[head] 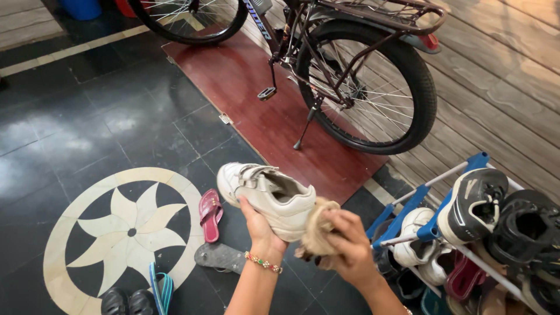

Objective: The person wipes several pairs of shoes with a cloth, including black sneakers, white sneakers, white sandals, and pink flip-flops. Each shoe is picked up, wiped on multiple surfaces, and returned to a shoe rack.

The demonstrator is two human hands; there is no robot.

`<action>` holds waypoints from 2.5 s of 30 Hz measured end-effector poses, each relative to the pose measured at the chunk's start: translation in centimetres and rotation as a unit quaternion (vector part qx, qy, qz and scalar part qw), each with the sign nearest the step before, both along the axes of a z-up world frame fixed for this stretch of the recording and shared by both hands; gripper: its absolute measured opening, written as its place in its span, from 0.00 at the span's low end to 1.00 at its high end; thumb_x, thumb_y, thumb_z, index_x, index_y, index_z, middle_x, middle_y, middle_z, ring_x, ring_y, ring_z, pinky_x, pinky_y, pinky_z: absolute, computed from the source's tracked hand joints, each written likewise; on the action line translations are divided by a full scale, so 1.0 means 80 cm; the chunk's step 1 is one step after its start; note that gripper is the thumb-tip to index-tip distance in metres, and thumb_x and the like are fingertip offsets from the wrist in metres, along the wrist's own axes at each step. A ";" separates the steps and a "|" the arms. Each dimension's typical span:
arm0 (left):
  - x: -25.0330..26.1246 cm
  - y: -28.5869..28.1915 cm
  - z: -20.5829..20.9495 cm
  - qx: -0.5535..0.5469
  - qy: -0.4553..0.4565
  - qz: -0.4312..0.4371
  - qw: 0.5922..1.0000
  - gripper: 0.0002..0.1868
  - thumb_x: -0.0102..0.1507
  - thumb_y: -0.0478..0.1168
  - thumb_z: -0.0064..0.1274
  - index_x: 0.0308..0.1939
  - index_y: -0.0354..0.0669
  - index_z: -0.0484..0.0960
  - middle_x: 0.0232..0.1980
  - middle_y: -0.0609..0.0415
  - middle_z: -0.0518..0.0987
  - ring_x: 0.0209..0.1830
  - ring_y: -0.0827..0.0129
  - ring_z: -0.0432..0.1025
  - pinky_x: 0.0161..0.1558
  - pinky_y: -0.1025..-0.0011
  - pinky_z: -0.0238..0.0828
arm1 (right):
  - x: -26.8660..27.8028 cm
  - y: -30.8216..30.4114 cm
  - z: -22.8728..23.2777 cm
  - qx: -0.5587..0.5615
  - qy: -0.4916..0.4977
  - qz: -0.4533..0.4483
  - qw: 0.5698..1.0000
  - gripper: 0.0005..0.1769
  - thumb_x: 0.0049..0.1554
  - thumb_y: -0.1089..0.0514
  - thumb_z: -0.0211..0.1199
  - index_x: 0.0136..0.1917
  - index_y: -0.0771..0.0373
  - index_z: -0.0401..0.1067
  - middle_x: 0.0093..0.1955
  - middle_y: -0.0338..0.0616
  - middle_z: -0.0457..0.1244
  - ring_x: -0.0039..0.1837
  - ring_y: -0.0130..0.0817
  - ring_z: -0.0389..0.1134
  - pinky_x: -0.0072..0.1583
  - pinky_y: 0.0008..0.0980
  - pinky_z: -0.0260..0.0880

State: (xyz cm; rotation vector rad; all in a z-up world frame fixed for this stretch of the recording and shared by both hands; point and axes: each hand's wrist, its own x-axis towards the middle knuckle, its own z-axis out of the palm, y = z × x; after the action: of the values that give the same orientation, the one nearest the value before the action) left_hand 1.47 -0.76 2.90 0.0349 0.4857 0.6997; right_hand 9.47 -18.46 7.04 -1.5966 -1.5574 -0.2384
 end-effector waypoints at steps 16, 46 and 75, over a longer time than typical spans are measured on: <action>0.005 -0.040 0.043 0.051 -0.126 -0.205 0.969 0.42 0.64 0.74 0.34 0.57 0.41 0.78 0.53 0.45 0.81 0.50 0.56 0.77 0.53 0.57 0.77 | 0.035 -0.032 0.002 -0.026 0.366 0.048 0.929 0.27 0.51 0.71 0.60 0.65 0.76 0.71 0.75 0.55 0.59 0.73 0.41 0.63 0.72 0.36 0.60; 0.024 -0.045 0.018 0.163 -0.015 -0.304 0.939 0.43 0.62 0.72 0.37 0.64 0.42 0.74 0.55 0.46 0.82 0.51 0.60 0.79 0.55 0.59 0.77 | 0.085 -0.075 0.106 0.009 0.138 -0.090 0.986 0.26 0.46 0.76 0.57 0.58 0.67 0.77 0.69 0.53 0.66 0.71 0.46 0.68 0.71 0.38 0.66; 0.004 -0.090 0.055 0.487 0.136 -0.202 0.839 0.33 0.64 0.45 0.54 0.73 0.41 0.67 0.58 0.50 0.81 0.50 0.72 0.74 0.51 0.72 0.74 | 0.044 -0.018 0.171 -0.026 -0.130 -0.033 0.991 0.32 0.41 0.63 0.69 0.61 0.58 0.77 0.73 0.54 0.58 0.74 0.56 0.58 0.73 0.45 0.55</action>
State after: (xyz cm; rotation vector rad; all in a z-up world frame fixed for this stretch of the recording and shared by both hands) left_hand 1.78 -7.96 7.33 1.1860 0.3282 0.4588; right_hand 13.02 -19.90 20.75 -1.7124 -1.7199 -0.4624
